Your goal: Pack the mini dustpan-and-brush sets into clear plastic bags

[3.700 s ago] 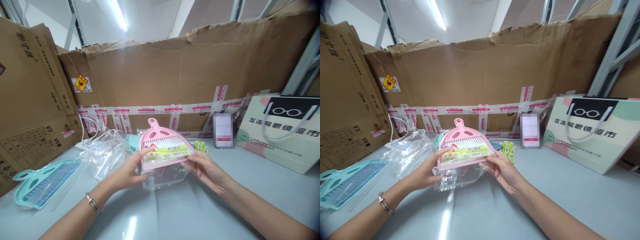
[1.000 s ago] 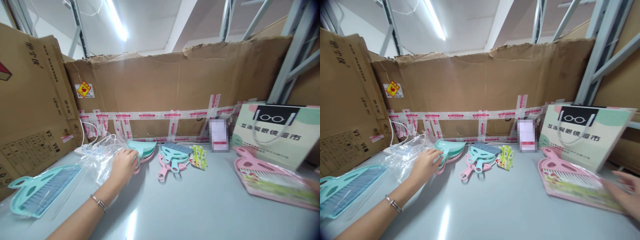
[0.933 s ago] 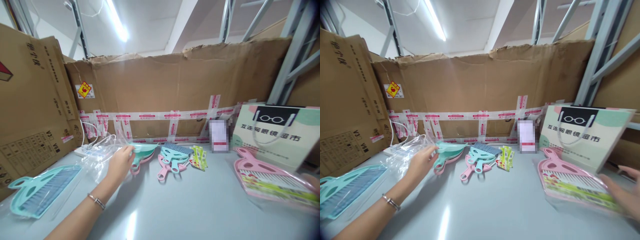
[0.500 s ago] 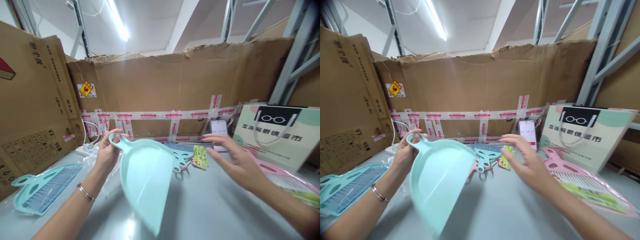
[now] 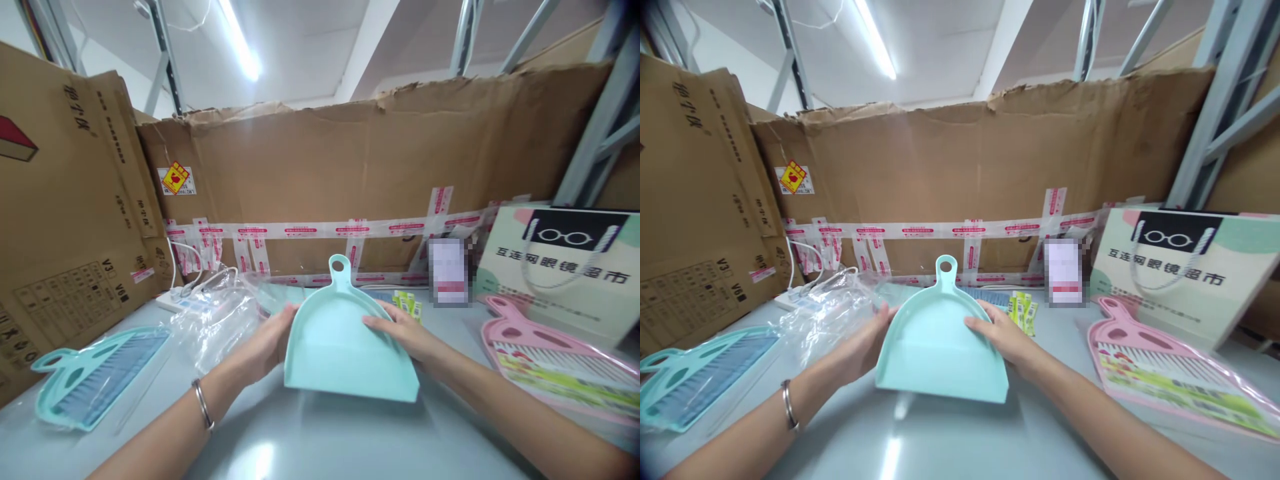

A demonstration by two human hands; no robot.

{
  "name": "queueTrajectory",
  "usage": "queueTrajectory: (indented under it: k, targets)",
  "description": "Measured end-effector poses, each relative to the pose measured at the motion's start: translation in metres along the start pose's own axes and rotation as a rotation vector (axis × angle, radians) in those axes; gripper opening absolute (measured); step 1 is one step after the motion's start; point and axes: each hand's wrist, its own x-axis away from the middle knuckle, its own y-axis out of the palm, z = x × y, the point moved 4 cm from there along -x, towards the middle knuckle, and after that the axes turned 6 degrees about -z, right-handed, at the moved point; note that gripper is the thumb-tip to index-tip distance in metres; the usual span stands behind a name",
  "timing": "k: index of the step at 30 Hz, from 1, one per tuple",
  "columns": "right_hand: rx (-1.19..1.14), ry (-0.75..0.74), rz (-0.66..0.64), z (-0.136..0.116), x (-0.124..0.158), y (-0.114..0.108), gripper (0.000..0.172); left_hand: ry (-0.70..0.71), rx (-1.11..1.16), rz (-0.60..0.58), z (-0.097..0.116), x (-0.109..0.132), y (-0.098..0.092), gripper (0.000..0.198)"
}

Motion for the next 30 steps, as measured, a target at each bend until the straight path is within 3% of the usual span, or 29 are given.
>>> queueTrajectory:
  k: [3, 7, 10, 12, 14, 17, 20, 23, 25, 27, 28, 30]
  targets:
    - [0.155, -0.137, 0.018, 0.001, -0.013, -0.023, 0.043, 0.016, -0.101, 0.117, -0.007, 0.000, 0.001, 0.039]
    - [0.840, -0.414, 0.148, -0.002, -0.022, -0.055, 0.032, 0.030, -0.075, 0.409, -0.007, 0.001, -0.014, 0.028]
    - [1.337, -0.449, 0.023, 0.005, -0.025, -0.051, 0.047, 0.085, -0.027, 0.539, 0.001, 0.002, -0.025, 0.029]
    - [1.508, -0.449, -0.074, 0.007, -0.025, -0.041, 0.055, 0.122, -0.015, 0.572, 0.006, 0.003, -0.027, 0.031]
    - [1.588, -0.457, -0.143, 0.005, -0.026, -0.033, 0.051, 0.143, -0.019, 0.583, 0.009, 0.004, -0.027, 0.033]
    - [1.571, -0.506, -0.177, 0.000, -0.030, -0.032, 0.042, 0.157, -0.028, 0.603, 0.010, 0.004, -0.028, 0.035]
    - [1.452, -0.644, -0.073, -0.016, -0.030, -0.045, 0.038, 0.190, -0.064, 0.637, 0.010, 0.004, -0.031, 0.037]
    - [1.187, -0.837, 0.128, -0.049, -0.012, -0.059, 0.020, 0.265, -0.099, 0.662, 0.011, 0.004, -0.034, 0.041]
    - [0.991, -0.923, 0.340, -0.076, 0.009, -0.068, 0.007, 0.298, -0.098, 0.667, 0.010, 0.004, -0.035, 0.042]
    - [0.806, -0.926, 0.538, -0.099, 0.031, -0.076, 0.015, 0.302, -0.088, 0.669, 0.008, 0.004, -0.035, 0.042]
    - [0.716, -0.903, 0.563, -0.108, 0.040, -0.077, 0.019, 0.295, -0.085, 0.668, 0.007, 0.004, -0.035, 0.041]
    - [0.586, -0.807, 0.441, -0.118, 0.049, -0.072, 0.026, 0.271, -0.084, 0.662, 0.004, 0.003, -0.031, 0.038]
